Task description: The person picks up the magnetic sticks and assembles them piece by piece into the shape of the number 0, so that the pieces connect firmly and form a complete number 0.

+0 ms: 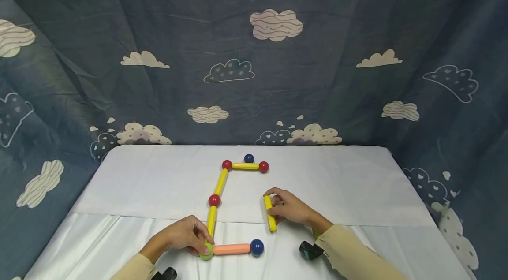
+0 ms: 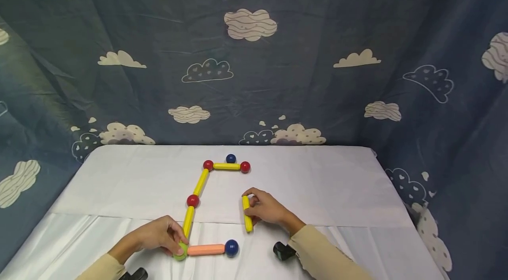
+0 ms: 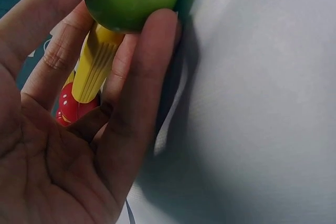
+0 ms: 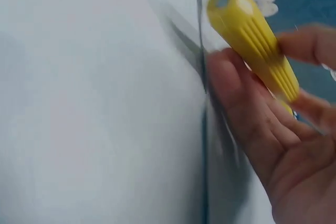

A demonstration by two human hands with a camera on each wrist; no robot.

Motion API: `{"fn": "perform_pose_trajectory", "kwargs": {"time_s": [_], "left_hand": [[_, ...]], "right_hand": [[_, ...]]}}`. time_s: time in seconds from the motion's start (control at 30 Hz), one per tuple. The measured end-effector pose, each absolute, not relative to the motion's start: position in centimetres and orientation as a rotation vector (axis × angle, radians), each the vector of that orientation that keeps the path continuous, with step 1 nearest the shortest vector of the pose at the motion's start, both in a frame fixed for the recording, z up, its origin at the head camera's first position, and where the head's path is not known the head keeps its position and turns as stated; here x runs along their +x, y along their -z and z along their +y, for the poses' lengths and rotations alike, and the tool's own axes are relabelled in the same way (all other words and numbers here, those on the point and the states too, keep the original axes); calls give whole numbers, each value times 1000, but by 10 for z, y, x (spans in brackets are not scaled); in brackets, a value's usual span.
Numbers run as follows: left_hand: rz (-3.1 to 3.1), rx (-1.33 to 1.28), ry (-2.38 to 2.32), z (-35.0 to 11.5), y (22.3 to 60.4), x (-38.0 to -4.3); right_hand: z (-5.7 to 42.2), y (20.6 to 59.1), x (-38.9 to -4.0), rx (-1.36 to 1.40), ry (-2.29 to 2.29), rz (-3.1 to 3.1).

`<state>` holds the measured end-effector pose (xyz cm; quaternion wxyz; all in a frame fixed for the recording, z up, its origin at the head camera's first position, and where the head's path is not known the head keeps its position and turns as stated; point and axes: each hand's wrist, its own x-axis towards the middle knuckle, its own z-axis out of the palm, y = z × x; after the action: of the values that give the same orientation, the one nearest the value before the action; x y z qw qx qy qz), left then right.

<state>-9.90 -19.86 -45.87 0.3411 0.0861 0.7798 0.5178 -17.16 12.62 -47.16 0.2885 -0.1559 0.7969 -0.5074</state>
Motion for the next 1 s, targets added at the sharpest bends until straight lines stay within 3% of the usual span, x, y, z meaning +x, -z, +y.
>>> {"fn": "perform_pose_trajectory", "kwargs": {"time_s": [0.2, 1.0], "left_hand": [[2020, 209, -1353, -199, 459, -97], [2011, 216, -1358, -197, 459, -97]], "right_hand": [[109, 479, -167, -357, 1543, 2052], [95, 483, -149, -329, 1554, 2070]]}}
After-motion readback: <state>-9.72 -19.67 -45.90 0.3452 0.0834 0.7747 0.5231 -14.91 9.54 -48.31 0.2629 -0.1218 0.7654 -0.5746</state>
